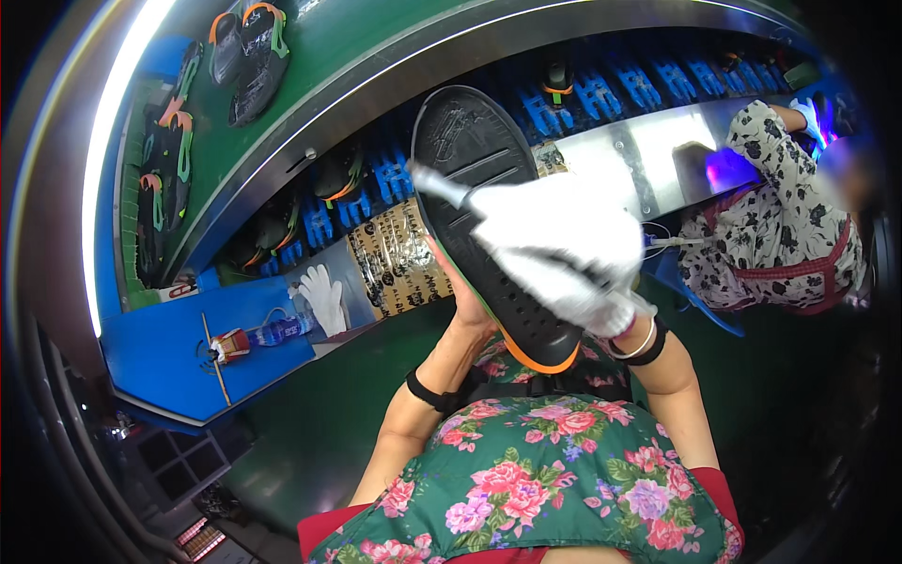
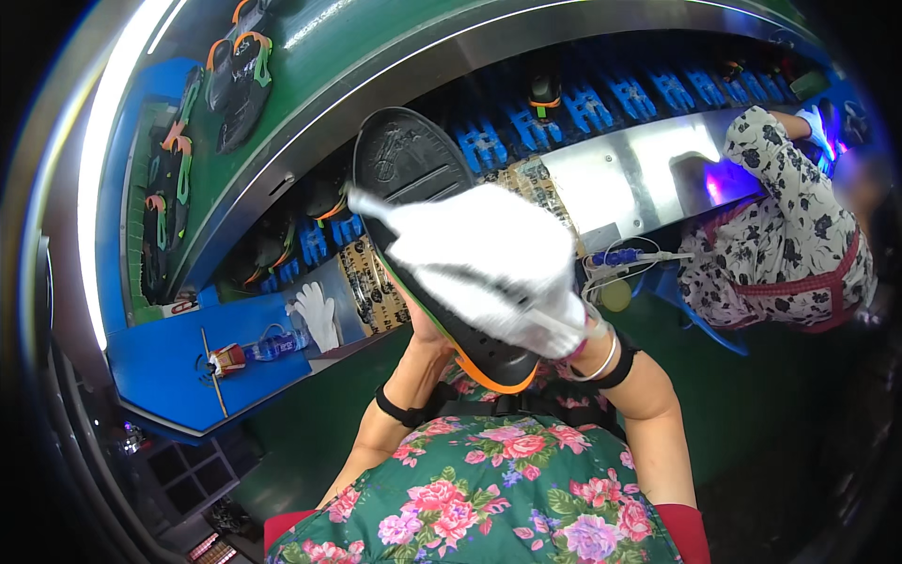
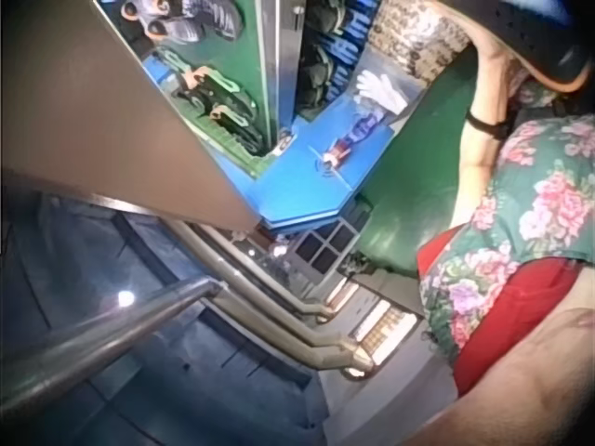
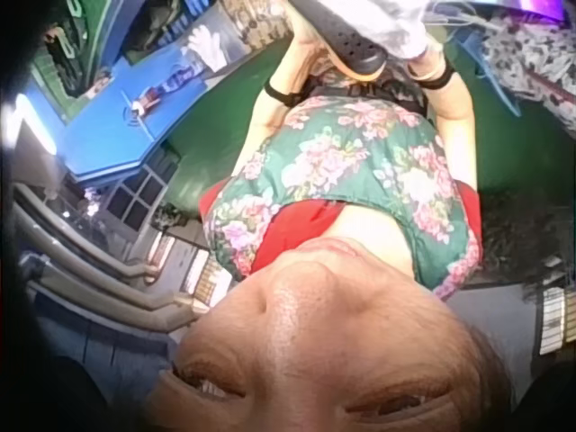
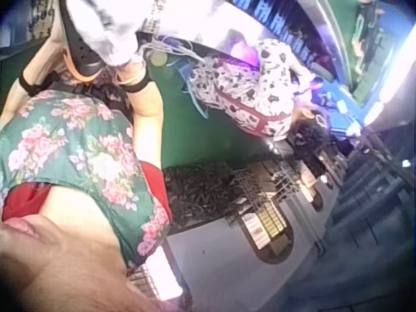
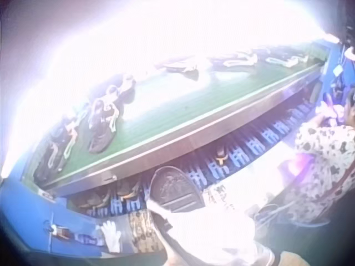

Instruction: Applying glue to the edges of shoe soles using a brush applicator on a production line.

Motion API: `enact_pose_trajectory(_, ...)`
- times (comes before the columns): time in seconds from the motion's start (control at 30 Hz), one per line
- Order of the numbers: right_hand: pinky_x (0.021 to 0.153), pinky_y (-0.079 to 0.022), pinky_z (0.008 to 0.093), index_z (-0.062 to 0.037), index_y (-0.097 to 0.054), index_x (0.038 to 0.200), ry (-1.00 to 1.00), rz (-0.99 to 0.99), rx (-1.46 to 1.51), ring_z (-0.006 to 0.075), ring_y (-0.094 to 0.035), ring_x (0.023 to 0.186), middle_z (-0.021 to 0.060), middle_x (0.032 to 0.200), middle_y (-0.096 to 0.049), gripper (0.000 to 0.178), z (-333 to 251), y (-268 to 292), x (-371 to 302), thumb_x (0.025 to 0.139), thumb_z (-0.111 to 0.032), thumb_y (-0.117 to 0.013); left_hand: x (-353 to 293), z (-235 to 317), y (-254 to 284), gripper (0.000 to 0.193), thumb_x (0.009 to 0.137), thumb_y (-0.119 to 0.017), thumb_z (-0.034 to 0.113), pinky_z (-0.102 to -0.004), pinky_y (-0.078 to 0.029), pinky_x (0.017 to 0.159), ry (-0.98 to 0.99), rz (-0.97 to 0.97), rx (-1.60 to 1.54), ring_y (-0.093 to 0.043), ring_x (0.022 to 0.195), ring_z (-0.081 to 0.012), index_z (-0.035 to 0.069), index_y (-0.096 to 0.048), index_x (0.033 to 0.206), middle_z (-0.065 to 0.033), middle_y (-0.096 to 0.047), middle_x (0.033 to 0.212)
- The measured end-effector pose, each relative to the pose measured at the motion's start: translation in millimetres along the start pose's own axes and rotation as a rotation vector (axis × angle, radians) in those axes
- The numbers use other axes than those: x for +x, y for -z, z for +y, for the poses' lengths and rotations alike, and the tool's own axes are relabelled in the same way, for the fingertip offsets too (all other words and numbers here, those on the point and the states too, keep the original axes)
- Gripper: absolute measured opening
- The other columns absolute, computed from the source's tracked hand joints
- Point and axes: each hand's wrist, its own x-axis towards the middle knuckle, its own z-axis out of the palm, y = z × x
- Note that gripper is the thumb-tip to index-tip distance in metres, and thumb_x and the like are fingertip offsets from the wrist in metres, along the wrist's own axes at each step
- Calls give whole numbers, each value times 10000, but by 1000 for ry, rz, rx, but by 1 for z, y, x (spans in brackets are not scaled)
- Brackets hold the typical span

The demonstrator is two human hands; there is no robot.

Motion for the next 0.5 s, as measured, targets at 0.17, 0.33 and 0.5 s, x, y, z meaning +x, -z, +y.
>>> enact_pose_trajectory(0.17,961,-543,391,-38,-731,1241,-18,-8,86,288,-688,1134,120,1254,-729,331,0,-4,-5,921,-58,-651,4,-2,-22,1023,927,-125,878,-429,-385,1188,-13,371,539,-476,1401,-253,142,-358,1598,-84,-470,1551)
enact_pose_trajectory(0.33,970,-537,399,-43,-729,1250,-42,-2,176,293,-677,1152,120,1266,-724,343,-3,-10,-10,918,-56,-645,-2,6,10,1039,922,-151,888,-463,-442,1143,9,6,-83,-555,1337,-287,107,-390,1564,-112,-545,1473)
enact_pose_trajectory(0.5,975,-533,404,-55,-730,1252,-134,-25,249,293,-670,1158,111,1279,-719,354,-11,-19,-19,903,-71,-673,9,15,-25,1033,906,-341,885,-461,-490,1090,98,390,605,-597,1262,-303,17,-461,1455,-165,-612,1345)
